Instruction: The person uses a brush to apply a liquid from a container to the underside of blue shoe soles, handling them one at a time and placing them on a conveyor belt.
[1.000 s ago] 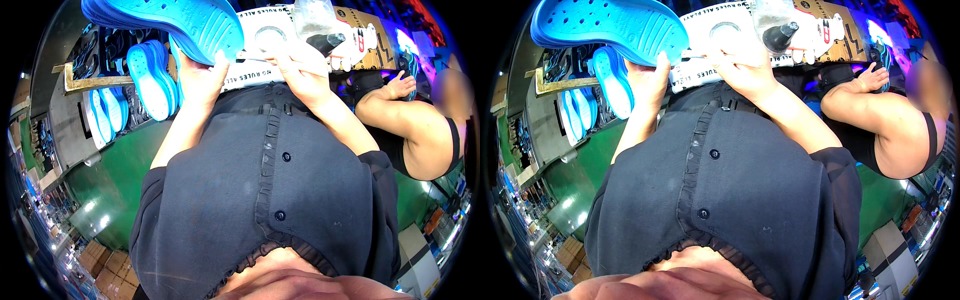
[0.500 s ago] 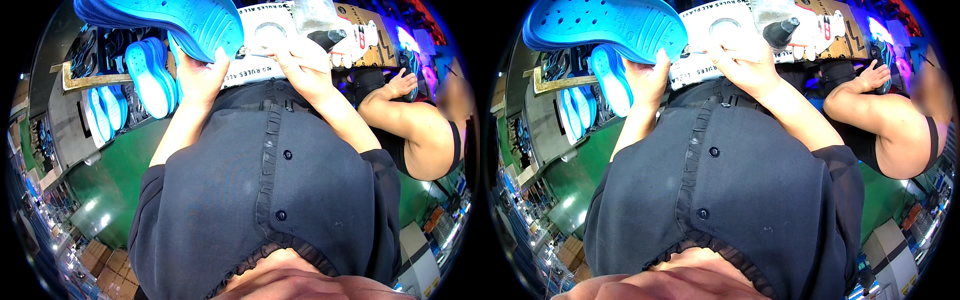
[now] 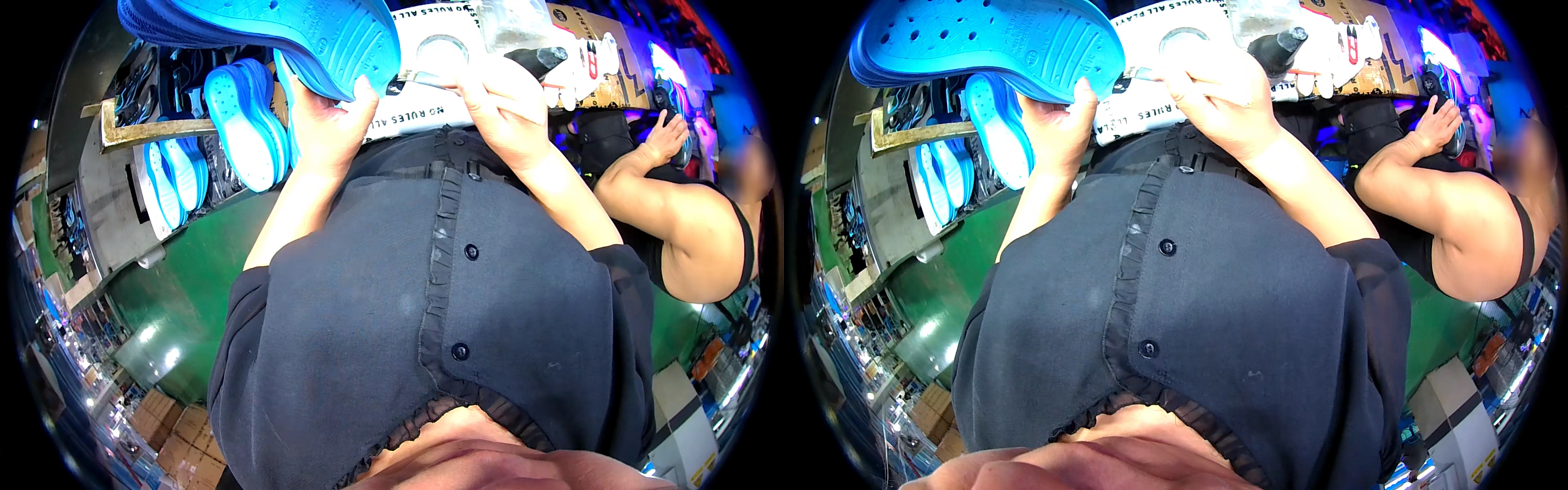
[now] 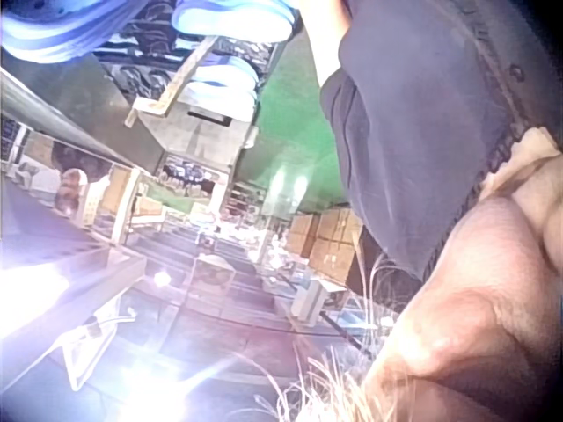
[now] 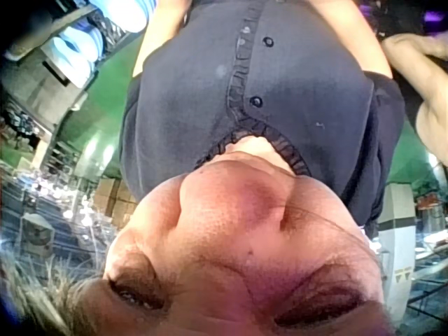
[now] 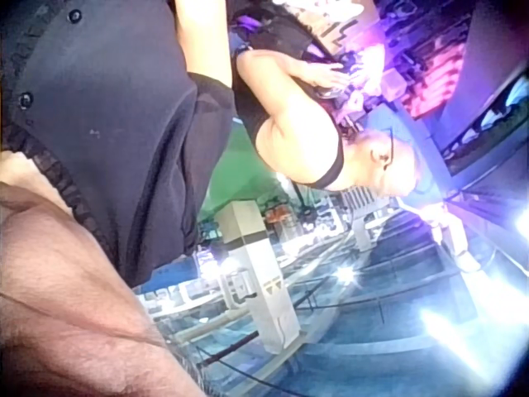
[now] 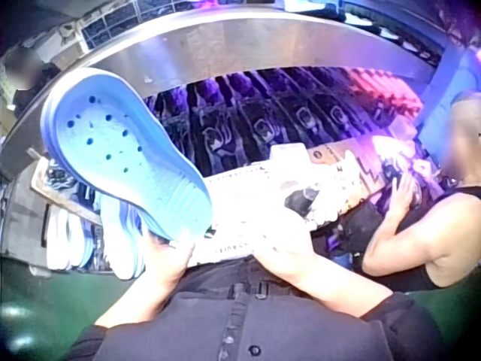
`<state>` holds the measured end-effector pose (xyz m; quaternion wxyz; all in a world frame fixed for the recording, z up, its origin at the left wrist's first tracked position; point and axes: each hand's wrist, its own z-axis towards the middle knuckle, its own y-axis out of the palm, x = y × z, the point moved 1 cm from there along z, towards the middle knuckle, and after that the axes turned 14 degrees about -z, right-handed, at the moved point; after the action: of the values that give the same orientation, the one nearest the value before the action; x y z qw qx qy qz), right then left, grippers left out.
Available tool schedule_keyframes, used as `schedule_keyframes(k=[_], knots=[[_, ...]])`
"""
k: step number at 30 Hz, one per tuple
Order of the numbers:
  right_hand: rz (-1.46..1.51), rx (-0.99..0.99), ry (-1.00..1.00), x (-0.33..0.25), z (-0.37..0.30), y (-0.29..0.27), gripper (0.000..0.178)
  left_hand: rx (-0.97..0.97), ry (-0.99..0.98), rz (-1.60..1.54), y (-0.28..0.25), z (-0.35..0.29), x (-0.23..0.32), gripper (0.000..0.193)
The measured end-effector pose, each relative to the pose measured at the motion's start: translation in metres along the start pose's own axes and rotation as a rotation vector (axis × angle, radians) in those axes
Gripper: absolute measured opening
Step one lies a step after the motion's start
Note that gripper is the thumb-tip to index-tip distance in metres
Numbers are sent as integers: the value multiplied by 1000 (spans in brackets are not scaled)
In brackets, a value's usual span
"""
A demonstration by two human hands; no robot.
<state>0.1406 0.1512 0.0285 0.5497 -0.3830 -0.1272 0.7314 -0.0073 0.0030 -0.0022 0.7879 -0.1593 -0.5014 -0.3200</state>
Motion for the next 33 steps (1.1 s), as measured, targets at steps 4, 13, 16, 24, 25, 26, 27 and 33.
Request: schedule_keyframes(k=[4, 13, 16, 24, 25, 26, 27, 33], knots=[[42, 15, 69, 0, -4, 1, 12, 25, 17, 0, 0, -1, -1, 50], [-36, 24, -119, -3, -3, 1, 12, 15, 84, -14, -1, 0, -2, 46], [80, 10, 77, -4, -4, -1, 13, 14, 142, -16, -1, 0, -4, 43], [152, 6, 52, -7, -2, 1, 16, 18, 165, -20, 0, 2, -4, 40], [154, 4, 52, -6, -4, 0, 16, 30, 183, -30, -1, 2, -4, 40], [154, -3, 98, -4, -7, -2, 16, 29, 183, -31, 0, 2, -4, 40], [154, -11, 145, -4, -8, -3, 16, 23, 178, -27, 0, 1, -3, 40], [225, 28, 56, -3, -1, 5, 16, -1, 191, 1, 1, 2, -5, 41]])
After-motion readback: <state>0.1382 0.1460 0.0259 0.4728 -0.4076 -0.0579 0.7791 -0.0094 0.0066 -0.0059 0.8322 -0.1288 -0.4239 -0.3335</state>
